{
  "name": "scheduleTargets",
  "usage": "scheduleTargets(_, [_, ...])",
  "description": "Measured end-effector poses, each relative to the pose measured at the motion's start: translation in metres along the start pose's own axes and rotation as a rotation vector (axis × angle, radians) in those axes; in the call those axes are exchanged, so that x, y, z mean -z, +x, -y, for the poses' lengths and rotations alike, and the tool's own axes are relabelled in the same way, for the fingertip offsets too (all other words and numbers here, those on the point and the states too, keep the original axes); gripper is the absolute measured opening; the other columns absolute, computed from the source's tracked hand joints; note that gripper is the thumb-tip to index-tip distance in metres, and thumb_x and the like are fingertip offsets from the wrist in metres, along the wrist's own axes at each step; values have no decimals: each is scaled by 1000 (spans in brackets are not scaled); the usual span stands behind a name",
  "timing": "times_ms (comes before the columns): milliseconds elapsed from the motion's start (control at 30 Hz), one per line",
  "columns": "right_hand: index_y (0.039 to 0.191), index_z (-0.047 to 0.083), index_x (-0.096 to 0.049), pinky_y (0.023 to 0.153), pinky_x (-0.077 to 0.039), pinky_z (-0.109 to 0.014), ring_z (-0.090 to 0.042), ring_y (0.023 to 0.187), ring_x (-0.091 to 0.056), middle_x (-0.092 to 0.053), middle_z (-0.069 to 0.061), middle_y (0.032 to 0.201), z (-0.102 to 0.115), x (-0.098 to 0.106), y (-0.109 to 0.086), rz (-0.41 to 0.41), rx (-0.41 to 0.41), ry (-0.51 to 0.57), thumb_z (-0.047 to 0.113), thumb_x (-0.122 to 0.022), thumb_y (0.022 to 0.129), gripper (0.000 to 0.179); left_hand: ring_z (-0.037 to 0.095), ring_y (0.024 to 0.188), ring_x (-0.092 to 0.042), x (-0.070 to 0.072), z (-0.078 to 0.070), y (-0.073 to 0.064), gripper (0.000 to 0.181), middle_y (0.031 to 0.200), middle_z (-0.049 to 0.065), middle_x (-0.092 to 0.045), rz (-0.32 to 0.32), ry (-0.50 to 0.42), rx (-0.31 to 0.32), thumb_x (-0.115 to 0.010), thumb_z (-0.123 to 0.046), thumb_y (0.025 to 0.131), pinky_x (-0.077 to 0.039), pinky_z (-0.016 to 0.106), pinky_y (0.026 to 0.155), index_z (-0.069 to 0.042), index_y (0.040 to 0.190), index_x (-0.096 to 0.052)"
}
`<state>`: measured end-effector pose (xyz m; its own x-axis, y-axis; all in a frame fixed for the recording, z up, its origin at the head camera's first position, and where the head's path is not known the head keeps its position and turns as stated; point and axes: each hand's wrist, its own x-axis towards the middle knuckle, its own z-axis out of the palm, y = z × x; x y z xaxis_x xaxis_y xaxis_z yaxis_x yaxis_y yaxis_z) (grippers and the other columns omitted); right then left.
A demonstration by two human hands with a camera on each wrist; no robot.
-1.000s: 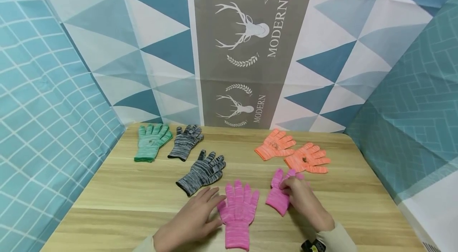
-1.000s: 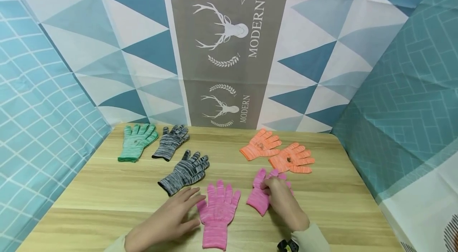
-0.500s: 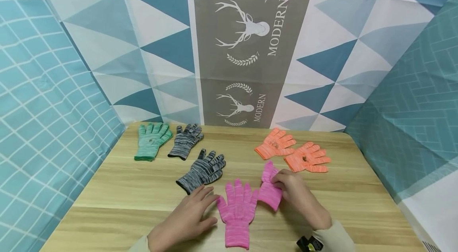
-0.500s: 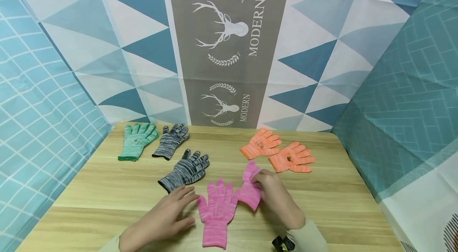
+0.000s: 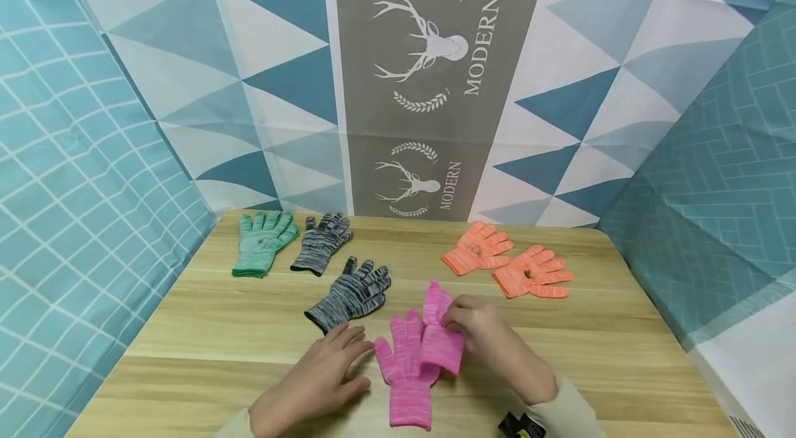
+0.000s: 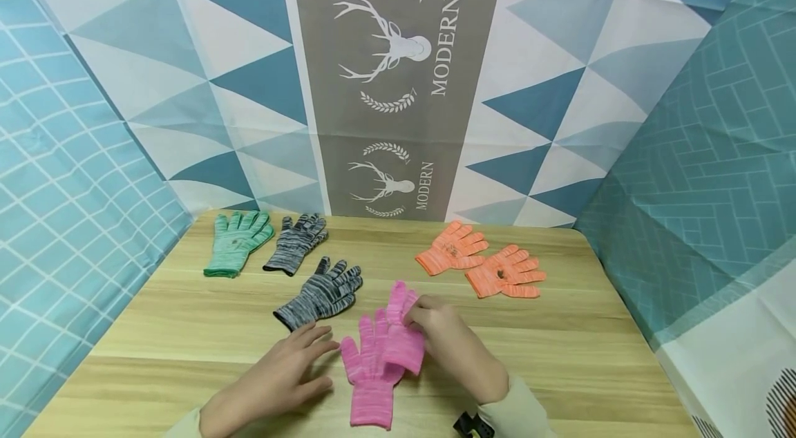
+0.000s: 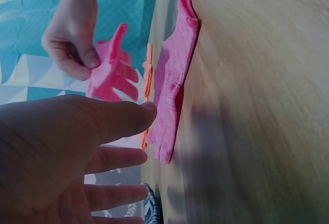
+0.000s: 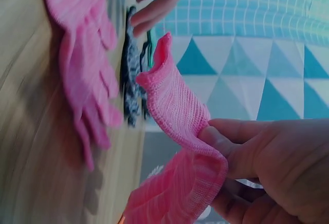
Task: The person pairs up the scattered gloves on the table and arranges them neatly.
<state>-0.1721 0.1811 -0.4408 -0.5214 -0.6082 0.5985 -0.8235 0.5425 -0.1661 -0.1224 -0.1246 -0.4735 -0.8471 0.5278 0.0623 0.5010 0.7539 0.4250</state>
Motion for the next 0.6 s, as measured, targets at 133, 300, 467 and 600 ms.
scheduleTargets(133, [82, 6, -78, 76, -58, -17, -16, 80, -70, -72, -3, 86, 12, -2, 6, 41, 33, 47, -14, -83, 69, 24, 58, 139, -42, -1, 0, -1, 53, 147, 24, -55, 31, -15, -4, -77, -35, 91, -40, 74, 106, -8, 135, -66])
scheduleTargets(300, [87, 6, -78, 80, -54, -8, -13, 83, -70, -72, -3, 90, 24, -7, 10, 118, 65, 114, -10, -82, 75, 20, 55, 142, -40, -4, -1, -3, 53, 149, 22, -54, 55, -14, -9, -75, -37, 92, -38, 72, 109, -11, 137, -65])
scheduleTargets(467, [89, 9, -78, 80, -51, -6, -9, 84, -68, -69, 0, 90, 30, -16, 8, 172, 93, 119, -6, -81, 78, 18, 57, 142, -39, -5, -2, -3, 51, 150, 24, -53, 53, -7, -20, -74, -38, 92, -37, 73, 109, -14, 137, -66])
scheduleTargets(600, [88, 10, -78, 77, -50, -5, -5, 82, -65, -68, 1, 88, 33, -25, 4, 206, 133, 103, -7, -81, 76, 21, 57, 142, -38, -6, -3, -2, 47, 150, 24, -52, 58, 9, -26, -73, -37, 93, -38, 73, 108, -18, 135, -68])
